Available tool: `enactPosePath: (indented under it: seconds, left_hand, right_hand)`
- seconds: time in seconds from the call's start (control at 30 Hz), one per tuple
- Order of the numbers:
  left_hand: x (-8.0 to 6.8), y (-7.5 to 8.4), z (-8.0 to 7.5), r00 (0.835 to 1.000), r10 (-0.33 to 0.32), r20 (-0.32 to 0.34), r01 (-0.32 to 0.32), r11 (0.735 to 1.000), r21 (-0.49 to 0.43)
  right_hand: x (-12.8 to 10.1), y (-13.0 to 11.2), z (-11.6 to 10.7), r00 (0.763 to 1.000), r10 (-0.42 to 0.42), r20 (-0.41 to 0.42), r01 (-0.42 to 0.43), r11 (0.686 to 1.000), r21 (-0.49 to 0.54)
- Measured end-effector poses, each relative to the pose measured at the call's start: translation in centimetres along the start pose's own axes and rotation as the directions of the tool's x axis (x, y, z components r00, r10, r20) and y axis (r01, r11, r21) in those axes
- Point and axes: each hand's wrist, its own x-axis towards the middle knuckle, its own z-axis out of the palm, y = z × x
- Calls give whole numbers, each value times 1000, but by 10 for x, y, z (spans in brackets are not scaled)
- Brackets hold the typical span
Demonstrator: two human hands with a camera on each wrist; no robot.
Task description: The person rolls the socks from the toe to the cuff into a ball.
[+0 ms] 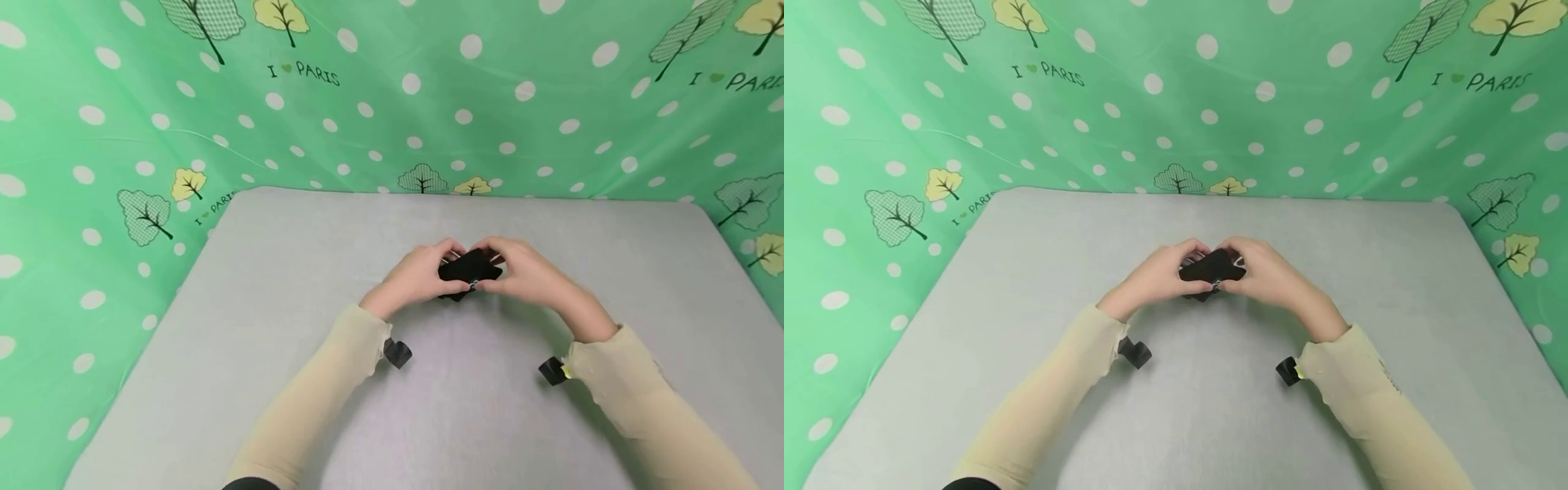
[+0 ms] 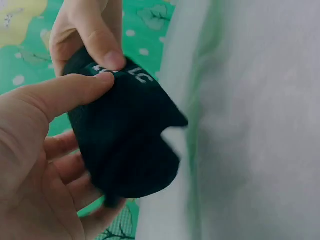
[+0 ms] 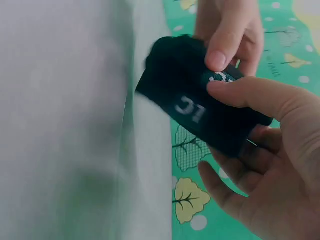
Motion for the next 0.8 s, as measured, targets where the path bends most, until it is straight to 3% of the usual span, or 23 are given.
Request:
enactPosePath:
  seconds: [0.17,0.27,0.37,0.47,0.67,0.8]
  left_hand:
    - [-8,-2,8,998,14,-62,-24,985,-169]
    - [-11,-5,11,995,14,-101,-47,945,-324]
    - [-15,-6,13,991,25,-131,-77,910,-407]
    - [-17,-6,13,989,35,-147,-95,898,-429]
    - [-21,-6,13,984,55,-169,-122,903,-412]
    - [-23,-6,13,983,65,-172,-131,907,-400]
  right_hand:
    - [-14,-3,6,993,12,-114,8,984,177]
    - [-20,-3,9,985,34,-170,16,959,285]
    - [-24,-1,12,978,44,-204,33,933,357]
    - [-27,0,13,976,16,-217,78,904,420]
    - [-34,5,14,974,-84,-209,187,820,541]
    - [-36,7,16,968,-121,-220,228,791,568]
